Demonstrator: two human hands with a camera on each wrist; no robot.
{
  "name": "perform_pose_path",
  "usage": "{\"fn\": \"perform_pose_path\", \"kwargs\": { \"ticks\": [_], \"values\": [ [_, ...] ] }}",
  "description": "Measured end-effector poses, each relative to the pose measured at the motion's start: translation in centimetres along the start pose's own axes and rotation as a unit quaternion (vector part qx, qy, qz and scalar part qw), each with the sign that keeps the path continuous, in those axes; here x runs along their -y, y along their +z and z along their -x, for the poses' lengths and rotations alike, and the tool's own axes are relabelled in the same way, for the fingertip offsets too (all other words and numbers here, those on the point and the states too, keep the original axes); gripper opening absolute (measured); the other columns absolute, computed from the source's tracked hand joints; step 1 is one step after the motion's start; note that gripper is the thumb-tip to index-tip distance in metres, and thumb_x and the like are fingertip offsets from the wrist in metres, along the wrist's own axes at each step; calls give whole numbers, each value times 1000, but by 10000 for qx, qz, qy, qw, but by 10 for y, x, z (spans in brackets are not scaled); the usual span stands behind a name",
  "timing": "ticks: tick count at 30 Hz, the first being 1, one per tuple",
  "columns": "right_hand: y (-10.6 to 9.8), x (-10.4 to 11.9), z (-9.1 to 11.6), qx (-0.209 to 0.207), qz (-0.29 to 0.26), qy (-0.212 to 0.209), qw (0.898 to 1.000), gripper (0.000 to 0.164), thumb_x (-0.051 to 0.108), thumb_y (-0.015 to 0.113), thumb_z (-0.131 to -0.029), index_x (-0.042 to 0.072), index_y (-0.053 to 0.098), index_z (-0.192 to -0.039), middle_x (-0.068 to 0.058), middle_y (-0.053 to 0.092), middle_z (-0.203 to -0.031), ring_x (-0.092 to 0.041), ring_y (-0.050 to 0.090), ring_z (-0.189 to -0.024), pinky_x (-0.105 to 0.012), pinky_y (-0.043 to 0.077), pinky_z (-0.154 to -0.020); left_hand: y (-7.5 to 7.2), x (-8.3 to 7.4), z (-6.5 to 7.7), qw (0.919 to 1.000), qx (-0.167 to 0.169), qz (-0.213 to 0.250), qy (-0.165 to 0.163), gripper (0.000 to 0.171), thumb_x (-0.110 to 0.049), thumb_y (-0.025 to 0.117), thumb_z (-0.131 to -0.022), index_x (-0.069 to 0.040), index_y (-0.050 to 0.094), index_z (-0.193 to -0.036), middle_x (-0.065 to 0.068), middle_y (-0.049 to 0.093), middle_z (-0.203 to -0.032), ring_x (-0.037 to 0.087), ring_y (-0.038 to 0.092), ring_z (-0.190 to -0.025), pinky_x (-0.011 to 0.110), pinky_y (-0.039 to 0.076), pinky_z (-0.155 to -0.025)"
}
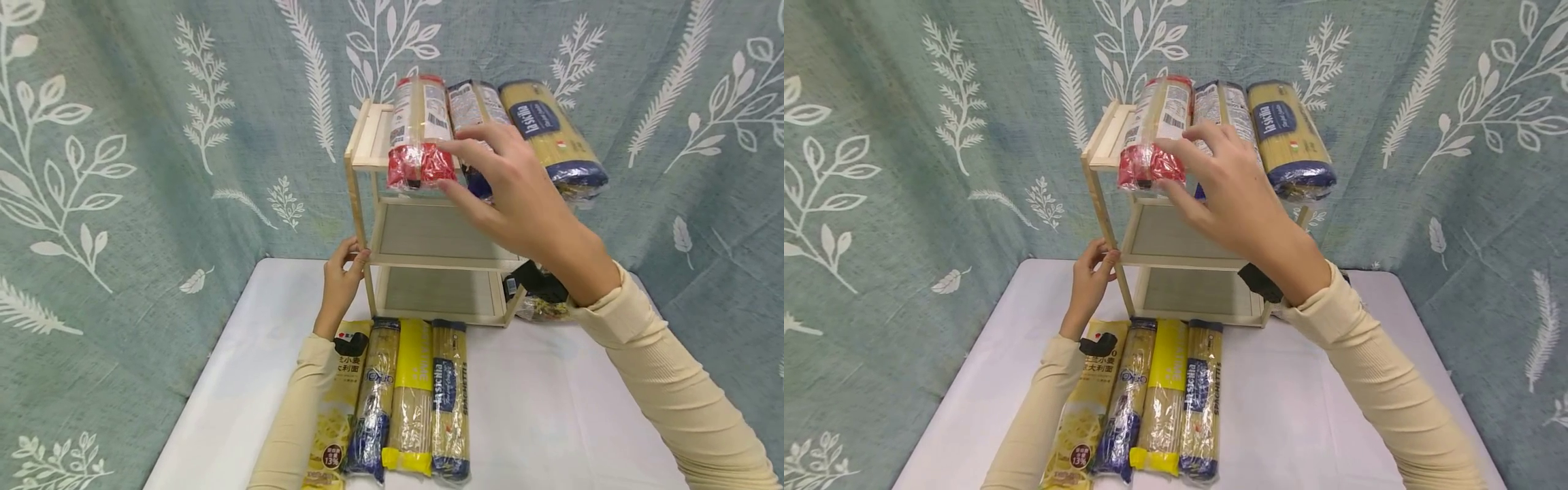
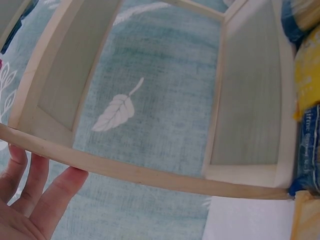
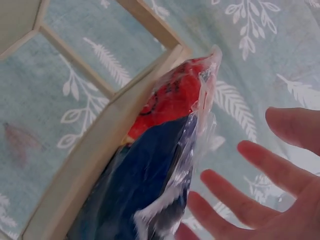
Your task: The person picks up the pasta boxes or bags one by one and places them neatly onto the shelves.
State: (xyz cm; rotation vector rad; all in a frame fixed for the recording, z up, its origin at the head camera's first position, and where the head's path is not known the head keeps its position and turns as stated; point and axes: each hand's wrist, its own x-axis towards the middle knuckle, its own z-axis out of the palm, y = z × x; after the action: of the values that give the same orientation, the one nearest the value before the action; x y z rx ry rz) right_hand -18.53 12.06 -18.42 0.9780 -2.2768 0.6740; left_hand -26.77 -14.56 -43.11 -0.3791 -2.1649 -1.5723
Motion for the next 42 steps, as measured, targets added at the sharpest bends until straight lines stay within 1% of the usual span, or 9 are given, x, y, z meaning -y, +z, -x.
{"fn": "perform_pose_path", "kwargs": {
  "ticks": [7, 16, 20, 25, 28, 32, 36, 37, 42],
  "values": [
    [-6, 1, 27, -271, -114, -557, 9980, 29, 10, 67, -88, 4, 65, -116, -17, 56, -119, -33, 47, -112, -48, 40, -93, 2, 0, 0, 9999, -65, 4, -93, 34, -27, 57, -96, -7, 58, -124, 12, 62, -108, 23, 60, -94, 50, 57, -65],
    [-10, -4, 63, -3, -470, -817, 9955, 28, 5, 68, -84, 6, 67, -112, -14, 60, -117, -30, 50, -113, -48, 43, -95, 3, -5, 0, 9999, -51, 99, -129, 34, -26, 57, -97, -2, 58, -121, 16, 61, -109, 27, 59, -97, 54, 56, -66],
    [-10, -11, 79, 29, -547, -812, 9952, 21, 17, 61, -92, 7, 67, -110, -13, 59, -118, -30, 50, -113, -48, 43, -93, 5, 1, 0, 9998, -51, 80, -180, 37, -29, 57, -97, -1, 57, -122, 15, 61, -110, 25, 59, -97, 55, 55, -67],
    [-11, -18, 98, 130, -553, -764, 9955, 35, 34, 46, -100, 9, 67, -110, -11, 59, -117, -28, 51, -111, -43, 45, -89, 4, 0, 0, 9996, -82, 104, -230, 37, -31, 58, -96, -3, 58, -121, 14, 60, -110, 25, 59, -98, 55, 55, -67],
    [-12, -22, 109, 247, -543, -767, 9953, 36, 35, 43, -101, 10, 67, -111, -9, 60, -116, -27, 52, -109, -36, 46, -85, 4, 0, 0, 9997, -81, 108, -203, 35, -30, 58, -96, -5, 58, -120, 15, 60, -110, 24, 59, -97, 56, 55, -67],
    [-11, -30, 123, 231, -566, -836, 9946, 36, 34, 44, -101, 9, 67, -111, -9, 60, -115, -26, 53, -105, -28, 43, -82, 5, -1, 0, 9999, -62, 44, -144, 31, -28, 58, -96, -8, 59, -121, 16, 61, -112, 24, 59, -97, 48, 58, -66],
    [-9, -41, 135, 322, -496, -771, 9953, 37, 36, 44, -100, 9, 68, -109, -8, 60, -114, -24, 54, -104, -26, 43, -79, 4, -2, 0, 9999, -43, 56, -143, 30, -24, 58, -96, -8, 59, -122, 21, 60, -113, 28, 59, -97, 46, 58, -65],
    [-8, -44, 138, 363, -471, -747, 9954, 37, 37, 44, -100, 9, 68, -108, -8, 60, -114, -25, 54, -104, -27, 44, -79, 4, -3, 0, 9998, -44, 70, -159, 30, -22, 58, -96, -7, 59, -122, 22, 59, -113, 29, 59, -97, 47, 58, -66],
    [-4, -64, 156, 507, -246, -617, 9965, 39, 42, 46, -99, 12, 68, -108, -7, 61, -112, -23, 55, -100, -33, 46, -73, 2, -27, 3, 9998, 14, 107, -168, 28, -16, 57, -97, 0, 58, -120, 25, 59, -112, 34, 58, -97, 53, 56, -67]
  ]
}}
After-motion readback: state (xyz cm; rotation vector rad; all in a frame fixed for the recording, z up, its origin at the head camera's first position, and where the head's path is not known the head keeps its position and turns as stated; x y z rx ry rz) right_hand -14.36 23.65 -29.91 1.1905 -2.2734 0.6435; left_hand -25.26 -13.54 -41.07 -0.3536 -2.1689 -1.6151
